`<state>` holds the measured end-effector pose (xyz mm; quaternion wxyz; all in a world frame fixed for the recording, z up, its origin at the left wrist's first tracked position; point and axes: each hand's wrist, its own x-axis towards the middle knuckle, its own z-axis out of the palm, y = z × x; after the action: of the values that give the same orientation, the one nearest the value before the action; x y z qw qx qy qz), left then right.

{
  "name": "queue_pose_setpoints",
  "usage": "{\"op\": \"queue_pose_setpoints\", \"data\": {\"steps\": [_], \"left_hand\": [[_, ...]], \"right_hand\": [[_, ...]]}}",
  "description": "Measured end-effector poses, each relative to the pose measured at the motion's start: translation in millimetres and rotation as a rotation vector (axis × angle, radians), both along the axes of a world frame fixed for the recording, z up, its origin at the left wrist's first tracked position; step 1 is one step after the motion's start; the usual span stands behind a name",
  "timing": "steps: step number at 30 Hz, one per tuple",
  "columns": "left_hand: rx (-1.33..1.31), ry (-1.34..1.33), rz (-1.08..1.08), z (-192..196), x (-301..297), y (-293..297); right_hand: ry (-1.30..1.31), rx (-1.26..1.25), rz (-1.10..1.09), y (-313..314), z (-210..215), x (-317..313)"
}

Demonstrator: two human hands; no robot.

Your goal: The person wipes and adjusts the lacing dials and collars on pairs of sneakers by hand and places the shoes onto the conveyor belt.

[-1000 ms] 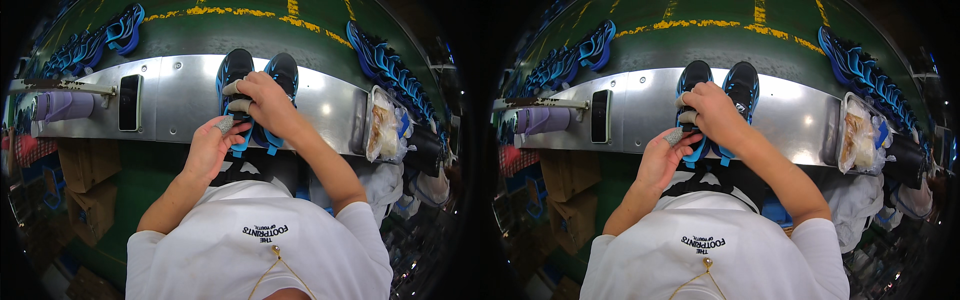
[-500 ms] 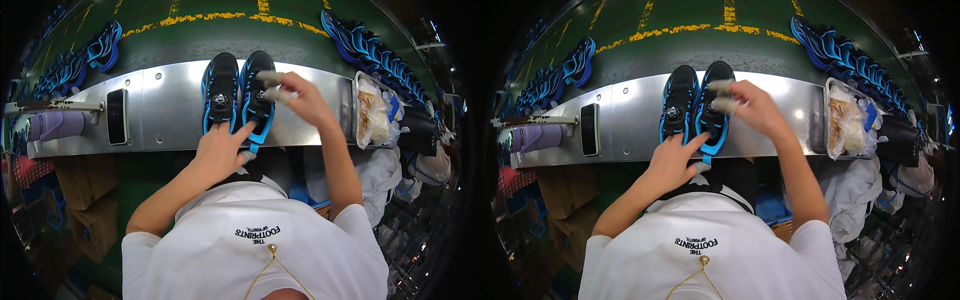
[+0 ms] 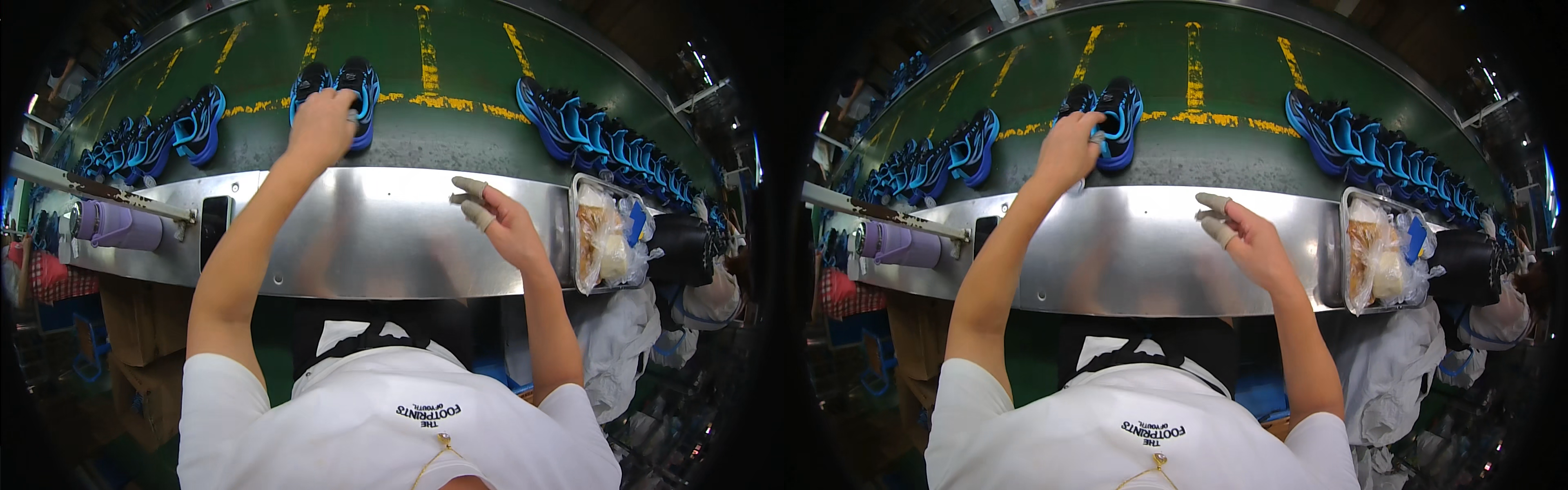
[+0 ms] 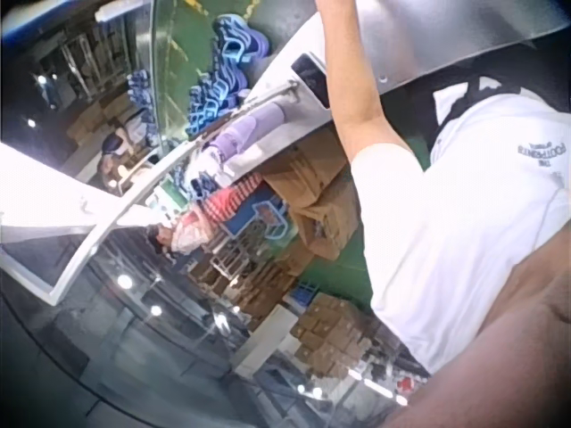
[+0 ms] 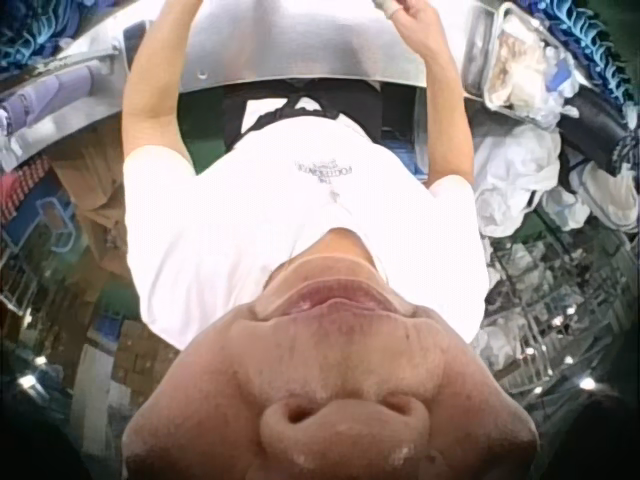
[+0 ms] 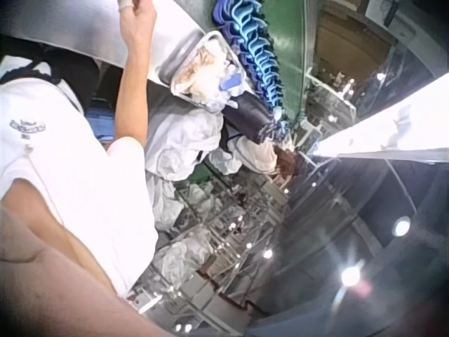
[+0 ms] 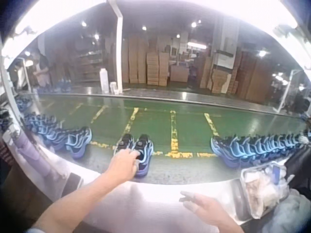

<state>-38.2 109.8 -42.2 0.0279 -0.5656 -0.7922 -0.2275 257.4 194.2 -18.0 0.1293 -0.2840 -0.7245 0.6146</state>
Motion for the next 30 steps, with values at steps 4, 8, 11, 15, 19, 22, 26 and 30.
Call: {"op": "queue_pose_setpoints", "data": {"steps": [4,8,11,15,19,22,26,30], "left_hand": [[-0.253,-0.656,-0.488,26.7,65.5,-21.2],[-0.548,-0.643,-0.522,27.2,92.1,-47.1],[-0.396,-1.029,-0.522,26.3,99.4,-61.7],[-0.468,-0.36,-0.564,23.5,128.0,-71.9],[-0.232,-0.254,-0.43,54.2,142.4,-85.7],[0.047,-0.358,-0.583,99.6,124.1,-101.1],[0.504,-0.086,-0.528,171.6,83.8,-137.6],[0.48,0.045,-0.415,202.6,73.2,-175.8]], "right_hand": [[0.067,0.037,0.124,-8.5,-2.2,5.9],[-0.234,0.415,0.309,-41.7,16.7,0.6],[-0.065,0.349,0.334,-66.6,22.4,4.7],[-0.02,0.224,0.357,-80.8,26.4,5.3],[0.17,-0.412,0.302,-72.6,47.1,5.8],[0.38,-0.044,0.32,-64.8,72.5,2.7],[0.718,0.737,0.357,-20.9,153.5,49.3],[0.773,1.11,0.392,-18.7,201.6,65.6]]}}
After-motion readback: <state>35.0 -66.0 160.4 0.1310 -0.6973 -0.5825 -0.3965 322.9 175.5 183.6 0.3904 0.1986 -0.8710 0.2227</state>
